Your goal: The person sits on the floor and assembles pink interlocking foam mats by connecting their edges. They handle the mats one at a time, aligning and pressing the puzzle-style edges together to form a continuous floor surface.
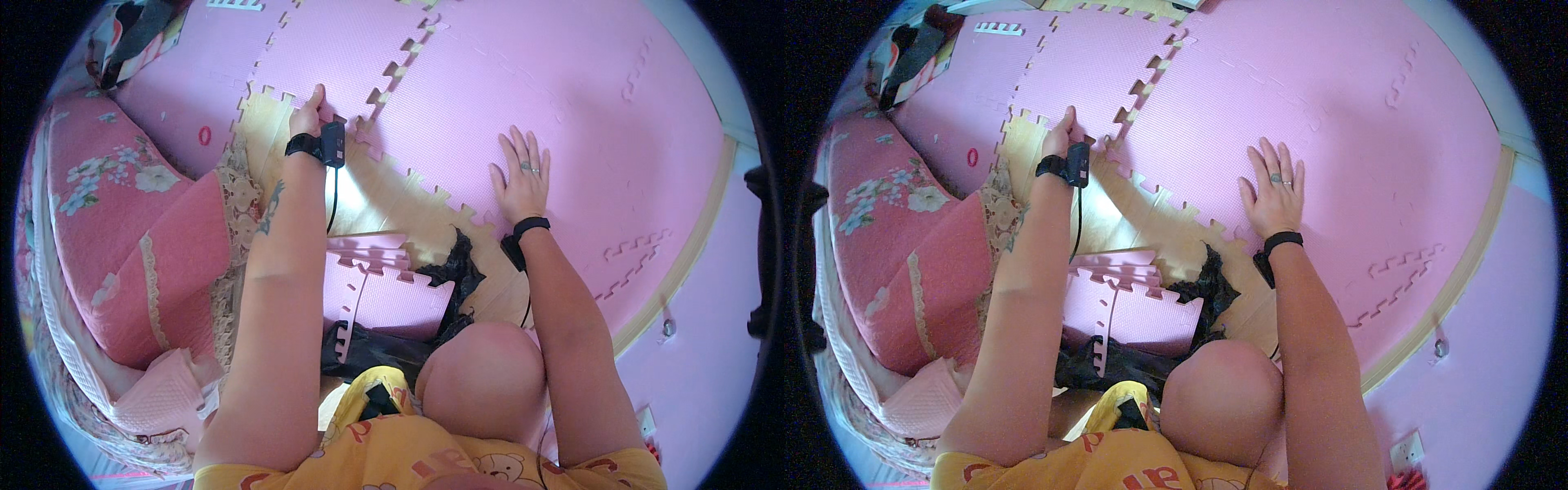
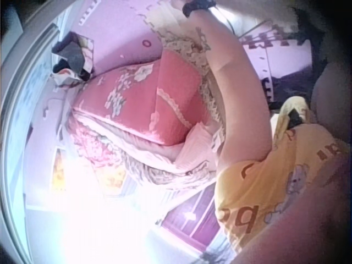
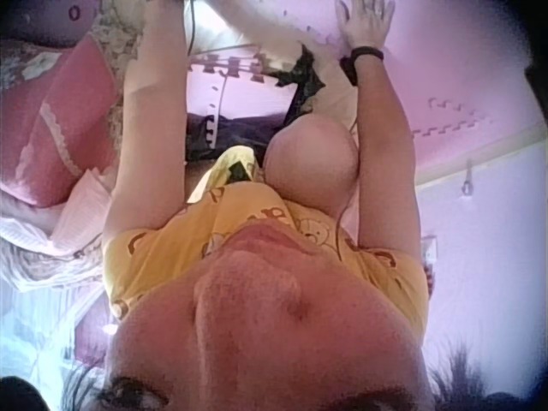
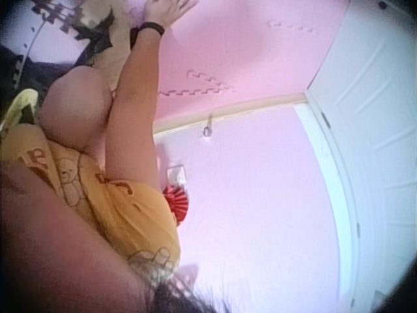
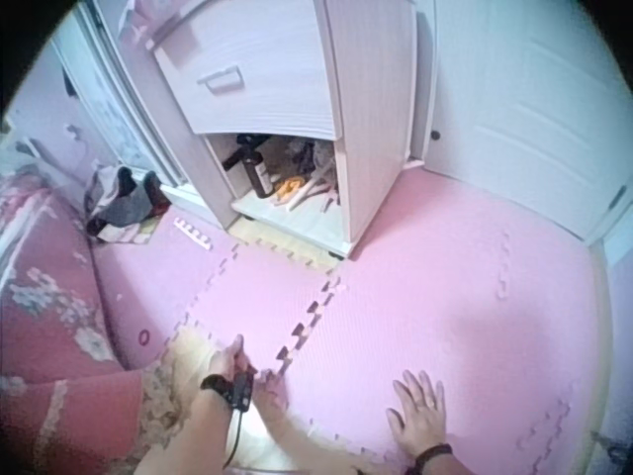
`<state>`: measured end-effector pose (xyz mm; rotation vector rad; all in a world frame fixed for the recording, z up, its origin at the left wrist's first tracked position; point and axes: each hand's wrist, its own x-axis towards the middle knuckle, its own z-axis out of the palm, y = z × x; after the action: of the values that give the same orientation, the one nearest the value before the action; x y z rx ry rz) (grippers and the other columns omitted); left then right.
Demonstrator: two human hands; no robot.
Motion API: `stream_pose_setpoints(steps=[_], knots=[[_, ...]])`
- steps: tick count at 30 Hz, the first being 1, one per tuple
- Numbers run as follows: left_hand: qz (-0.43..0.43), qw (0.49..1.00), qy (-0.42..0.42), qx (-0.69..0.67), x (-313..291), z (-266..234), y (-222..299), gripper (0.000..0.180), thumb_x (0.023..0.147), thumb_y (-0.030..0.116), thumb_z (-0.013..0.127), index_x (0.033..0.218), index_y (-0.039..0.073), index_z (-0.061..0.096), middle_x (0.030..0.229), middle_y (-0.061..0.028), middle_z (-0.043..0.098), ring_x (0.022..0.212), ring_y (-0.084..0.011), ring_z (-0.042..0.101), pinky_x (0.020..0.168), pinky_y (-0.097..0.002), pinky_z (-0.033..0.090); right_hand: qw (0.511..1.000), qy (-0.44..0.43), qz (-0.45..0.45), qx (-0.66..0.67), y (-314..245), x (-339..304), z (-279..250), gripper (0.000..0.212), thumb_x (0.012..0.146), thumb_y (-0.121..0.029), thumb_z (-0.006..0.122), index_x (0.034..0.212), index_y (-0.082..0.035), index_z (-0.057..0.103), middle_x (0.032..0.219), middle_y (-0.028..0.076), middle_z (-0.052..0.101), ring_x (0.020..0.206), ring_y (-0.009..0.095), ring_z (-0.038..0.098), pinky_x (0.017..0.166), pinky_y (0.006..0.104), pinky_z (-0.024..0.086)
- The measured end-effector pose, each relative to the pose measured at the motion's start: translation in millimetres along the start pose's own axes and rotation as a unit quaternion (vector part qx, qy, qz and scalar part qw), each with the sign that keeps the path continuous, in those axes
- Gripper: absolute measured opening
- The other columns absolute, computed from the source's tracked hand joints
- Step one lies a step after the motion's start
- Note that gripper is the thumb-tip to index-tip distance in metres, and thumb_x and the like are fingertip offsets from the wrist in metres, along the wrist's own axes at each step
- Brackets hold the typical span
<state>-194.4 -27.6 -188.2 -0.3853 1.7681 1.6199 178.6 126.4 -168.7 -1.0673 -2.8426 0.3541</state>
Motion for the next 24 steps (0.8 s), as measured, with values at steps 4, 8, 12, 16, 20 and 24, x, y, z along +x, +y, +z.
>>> stream_pose_setpoints(steps=[4, 8, 12, 16, 20, 24], knots=[[0.001, 0.997, -0.032, -0.076, 7, -4, 0, 0.027, 0.091, 0.032, 0.072, 0.078, 0.011, 0.061, 0.066, -0.0012, 0.056, 0.051, -0.0168, 0.052, 0.047, -0.0341, 0.045, 1.000, 0.003, 0.001, -0.001, 0, 0, 0, 0.052, 0.095, -0.038, 0.056, 0.144, -0.020, 0.047, 0.157, -0.001, 0.034, 0.147, 0.025, 0.024, 0.122, 0.0504, 0.013], [-0.022, 0.999, -0.007, -0.040, 23, -11, 1, 0.025, 0.089, 0.028, 0.076, 0.077, 0.010, 0.063, 0.067, -0.0020, 0.059, 0.053, -0.0174, 0.055, 0.048, -0.0353, 0.048, 1.000, 0.006, -0.002, 0.006, 0, 0, 0, 0.052, 0.096, -0.038, 0.056, 0.144, -0.021, 0.048, 0.157, -0.001, 0.034, 0.147, 0.024, 0.024, 0.122, 0.0499, 0.013], [-0.064, 0.997, -0.034, -0.039, 32, -14, 5, 0.028, 0.088, 0.030, 0.076, 0.076, 0.011, 0.060, 0.066, -0.0013, 0.057, 0.051, -0.0171, 0.054, 0.046, -0.0347, 0.048, 1.000, 0.006, -0.003, 0.007, 1, -1, 1, 0.052, 0.095, -0.038, 0.057, 0.144, -0.021, 0.047, 0.156, -0.002, 0.035, 0.147, 0.024, 0.025, 0.122, 0.0501, 0.013], [-0.078, 0.997, -0.006, -0.014, 30, -18, 9, 0.030, 0.087, 0.030, 0.077, 0.078, 0.008, 0.058, 0.071, -0.0037, 0.057, 0.052, -0.0193, 0.055, 0.044, -0.0367, 0.051, 1.000, 0.001, 0.002, 0.005, 2, 0, 2, 0.053, 0.094, -0.037, 0.057, 0.144, -0.021, 0.047, 0.156, -0.001, 0.035, 0.147, 0.025, 0.025, 0.122, 0.0505, 0.013], [-0.066, 0.995, 0.011, 0.079, 32, -17, 7, 0.027, 0.094, 0.037, 0.067, 0.087, 0.011, 0.063, 0.074, -0.0024, 0.061, 0.055, -0.0172, 0.059, 0.048, -0.0319, 0.052, 1.000, 0.006, 0.003, 0.015, 1, 0, 1, 0.054, 0.093, -0.037, 0.058, 0.144, -0.021, 0.047, 0.156, -0.001, 0.035, 0.146, 0.025, 0.025, 0.121, 0.0507, 0.013], [-0.047, 0.996, 0.035, 0.064, 39, -17, 1, 0.030, 0.092, 0.037, 0.069, 0.088, 0.008, 0.063, 0.076, -0.0045, 0.063, 0.055, -0.0194, 0.060, 0.050, -0.0337, 0.054, 1.000, 0.015, 0.000, 0.025, 1, -1, 1, 0.053, 0.093, -0.033, 0.059, 0.142, -0.019, 0.049, 0.155, 0.000, 0.037, 0.146, 0.027, 0.027, 0.120, 0.0512, 0.015]])
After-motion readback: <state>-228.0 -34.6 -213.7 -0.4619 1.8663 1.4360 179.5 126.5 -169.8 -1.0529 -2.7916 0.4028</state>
